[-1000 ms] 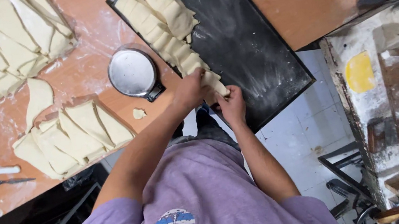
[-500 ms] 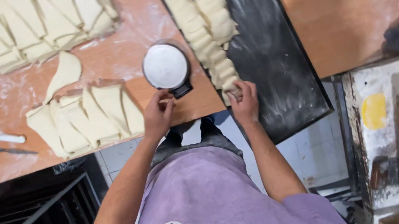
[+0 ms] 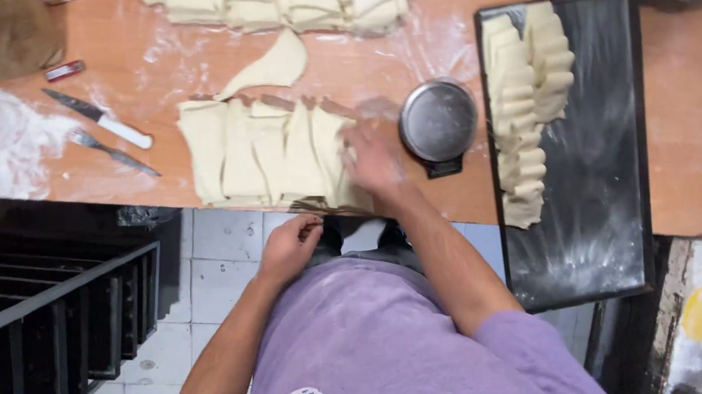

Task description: The person is weighing pieces of pastry dough on a digital scale and rolling them into shapes on a baking tray.

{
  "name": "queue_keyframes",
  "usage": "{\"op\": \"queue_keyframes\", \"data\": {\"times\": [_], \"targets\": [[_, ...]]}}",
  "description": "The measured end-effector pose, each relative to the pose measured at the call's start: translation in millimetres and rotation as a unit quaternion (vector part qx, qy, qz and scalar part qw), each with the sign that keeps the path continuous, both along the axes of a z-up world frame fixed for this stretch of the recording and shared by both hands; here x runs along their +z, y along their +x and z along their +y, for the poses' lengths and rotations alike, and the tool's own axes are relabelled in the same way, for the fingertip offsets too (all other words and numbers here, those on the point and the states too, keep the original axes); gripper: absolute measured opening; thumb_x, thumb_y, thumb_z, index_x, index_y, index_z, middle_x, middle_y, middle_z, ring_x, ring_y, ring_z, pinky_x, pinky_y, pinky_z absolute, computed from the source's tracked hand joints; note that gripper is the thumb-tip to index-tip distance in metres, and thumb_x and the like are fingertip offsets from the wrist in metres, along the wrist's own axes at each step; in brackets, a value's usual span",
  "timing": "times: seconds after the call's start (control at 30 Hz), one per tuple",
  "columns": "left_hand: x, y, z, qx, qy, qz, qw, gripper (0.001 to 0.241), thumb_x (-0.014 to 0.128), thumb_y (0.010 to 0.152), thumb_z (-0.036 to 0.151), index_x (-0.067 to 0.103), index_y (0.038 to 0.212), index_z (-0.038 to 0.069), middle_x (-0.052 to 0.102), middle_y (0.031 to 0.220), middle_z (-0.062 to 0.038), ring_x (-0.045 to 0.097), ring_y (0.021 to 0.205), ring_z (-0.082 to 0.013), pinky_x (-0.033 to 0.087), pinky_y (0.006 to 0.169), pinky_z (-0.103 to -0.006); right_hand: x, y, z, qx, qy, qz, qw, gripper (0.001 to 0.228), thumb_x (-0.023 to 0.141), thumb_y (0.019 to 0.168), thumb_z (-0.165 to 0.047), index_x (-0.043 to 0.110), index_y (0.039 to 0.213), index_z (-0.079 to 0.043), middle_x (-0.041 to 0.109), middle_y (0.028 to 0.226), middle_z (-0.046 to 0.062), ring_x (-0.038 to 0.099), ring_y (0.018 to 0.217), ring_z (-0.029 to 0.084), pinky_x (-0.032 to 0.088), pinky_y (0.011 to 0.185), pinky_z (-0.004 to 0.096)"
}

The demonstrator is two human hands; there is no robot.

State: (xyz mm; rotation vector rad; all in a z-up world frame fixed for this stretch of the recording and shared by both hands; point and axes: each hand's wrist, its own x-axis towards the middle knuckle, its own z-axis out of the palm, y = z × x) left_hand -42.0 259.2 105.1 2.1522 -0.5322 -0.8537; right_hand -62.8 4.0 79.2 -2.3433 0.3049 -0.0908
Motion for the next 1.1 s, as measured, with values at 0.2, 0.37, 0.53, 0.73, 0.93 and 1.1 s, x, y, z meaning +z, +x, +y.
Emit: {"op": "queue_keyframes", "data": {"times": [0.2,0.37,0.53,0.73,0.93,1.1], "targets": [[4.0,30.2,18.8,-0.005,-0.023,-0.057,0.998,0.024,0.069,0.092,0.022,0.072,0.11,0.006,0.076,0.097,-0.013,0.074,0.085,-0.0268,0.058,0.077,-0.0365,-6.2,47.0,-1.9,-0.02,-0.143,0.065,0.987,0.039,0.073,0.087,-0.028,0.065,0.119,-0.008,0.064,0.123,0.015,0.058,0.117,0.039,0.047,0.096,0.051],[18.0,47.5,-8.4,0.0,-0.053,-0.04,0.998,0.024,0.068,0.094,0.023,0.071,0.11,0.005,0.076,0.096,-0.011,0.074,0.083,-0.0243,0.058,0.076,-0.0346,-7.3,33.6,3.2,-0.027,-0.141,0.073,0.987,0.036,0.076,0.089,-0.027,0.065,0.117,-0.008,0.061,0.125,0.014,0.058,0.12,0.038,0.046,0.104,0.049],[-8.3,65.1,-44.2,0.017,-0.12,0.004,0.993,0.025,0.068,0.094,0.023,0.07,0.111,0.004,0.076,0.094,-0.009,0.074,0.083,-0.0189,0.059,0.077,-0.0311,-9.0,29.9,4.9,-0.084,-0.038,0.101,0.991,0.044,0.081,0.083,-0.029,0.064,0.117,-0.008,0.059,0.123,0.017,0.056,0.113,0.039,0.043,0.096,0.051],[-62.9,62.6,-85.2,0.134,-0.126,0.082,0.98,0.037,0.072,0.093,0.024,0.065,0.119,-0.001,0.075,0.101,-0.01,0.072,0.089,-0.0158,0.057,0.08,-0.0282,-6.3,11.9,17.8,-0.033,-0.103,-0.067,0.992,0.024,0.078,0.078,-0.016,0.064,0.096,-0.01,0.063,0.118,0.014,0.059,0.111,0.039,0.048,0.098,0.048],[-65.1,47.5,-91.1,0.331,-0.152,0.192,0.911,0.043,0.072,0.092,0.022,0.059,0.122,-0.005,0.072,0.105,-0.011,0.068,0.087,-0.0164,0.056,0.073,-0.0335,12.0,-33.3,23.0,0.008,0.072,-0.059,0.996,0.021,0.076,0.092,-0.016,0.065,0.109,-0.008,0.071,0.108,0.009,0.07,0.102,0.034,0.056,0.09,0.043],[52.2,27.6,-107.8,0.122,-0.138,0.147,0.972,0.032,0.065,0.097,0.027,0.068,0.117,0.002,0.074,0.095,-0.009,0.068,0.082,-0.0156,0.055,0.073,-0.0324,41.8,-63.5,-19.3,-0.073,0.298,-0.088,0.948,0.046,0.08,0.087,-0.02,0.063,0.127,-0.003,0.07,0.123,0.012,0.07,0.109,0.022,0.058,0.095,0.036]]}}
